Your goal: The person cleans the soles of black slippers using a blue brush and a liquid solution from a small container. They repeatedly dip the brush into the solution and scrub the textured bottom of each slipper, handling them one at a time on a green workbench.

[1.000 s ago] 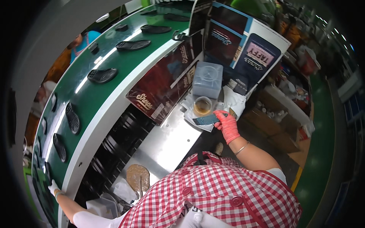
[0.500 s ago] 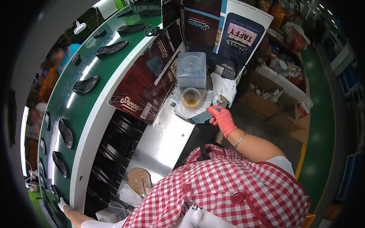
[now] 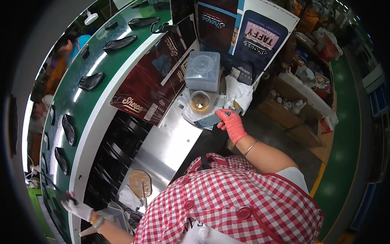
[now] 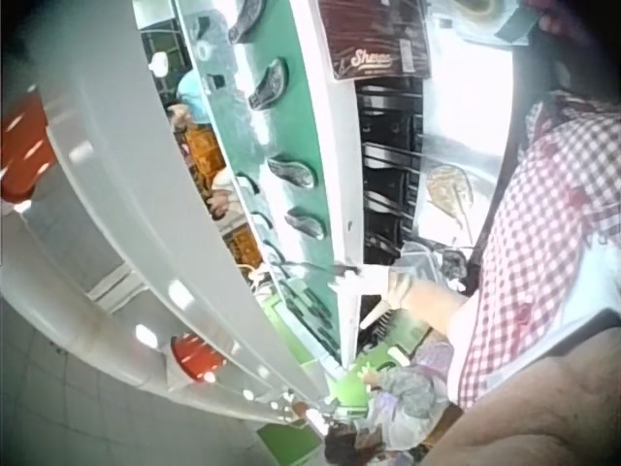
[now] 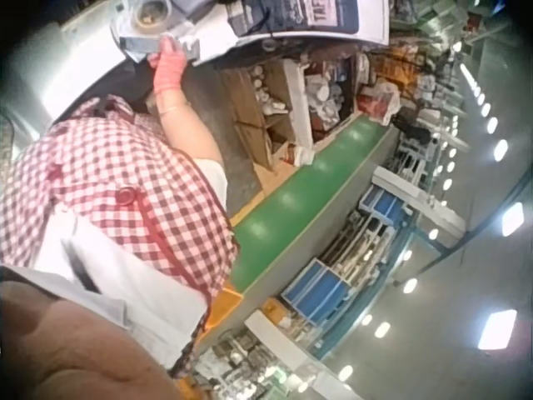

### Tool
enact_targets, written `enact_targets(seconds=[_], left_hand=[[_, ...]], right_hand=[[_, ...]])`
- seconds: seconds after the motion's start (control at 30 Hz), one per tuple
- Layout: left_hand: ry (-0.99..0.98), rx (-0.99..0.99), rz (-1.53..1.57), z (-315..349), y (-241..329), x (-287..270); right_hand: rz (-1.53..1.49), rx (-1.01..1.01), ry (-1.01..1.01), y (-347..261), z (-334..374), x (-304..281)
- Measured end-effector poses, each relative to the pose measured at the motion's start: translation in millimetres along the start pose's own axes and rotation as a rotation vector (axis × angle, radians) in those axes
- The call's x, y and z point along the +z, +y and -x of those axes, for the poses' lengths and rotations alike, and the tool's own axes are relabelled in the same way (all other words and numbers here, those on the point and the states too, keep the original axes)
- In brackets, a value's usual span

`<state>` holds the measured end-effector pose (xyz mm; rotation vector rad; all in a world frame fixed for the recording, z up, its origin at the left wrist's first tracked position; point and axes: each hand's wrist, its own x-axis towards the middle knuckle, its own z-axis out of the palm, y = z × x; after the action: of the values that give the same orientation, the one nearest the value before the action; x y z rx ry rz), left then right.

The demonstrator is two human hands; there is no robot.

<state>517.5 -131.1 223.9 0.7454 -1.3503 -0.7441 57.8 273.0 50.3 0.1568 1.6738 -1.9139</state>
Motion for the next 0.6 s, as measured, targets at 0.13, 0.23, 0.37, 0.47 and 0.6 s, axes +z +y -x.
enact_targets(seconds=[0.13, 0.23, 0.37, 0.47, 0.6], left_hand=[[-0.443, -0.222, 0.282, 153.7, 31.0, 85.9], [-0.594, -0.534, -0.040, 225.7, 11.9, 113.7], [-0.897, -0.587, -0.417, 279.7, -28.6, 133.8], [-1.136, -0.602, -0.570, 306.1, -38.1, 133.8], [-0.851, -1.159, -0.133, 328.1, -43.1, 132.4]], right_hand=[[0.023, -0.016, -0.024, -6.8, -4.1, 6.7], [0.028, -0.071, -0.004, -9.0, -4.3, 13.0], [0.151, -0.176, 0.039, -35.4, -4.2, 24.4], [0.191, -0.267, -0.007, -51.6, -13.4, 31.4], [0.399, -0.350, -0.066, -59.4, -28.4, 38.6]])
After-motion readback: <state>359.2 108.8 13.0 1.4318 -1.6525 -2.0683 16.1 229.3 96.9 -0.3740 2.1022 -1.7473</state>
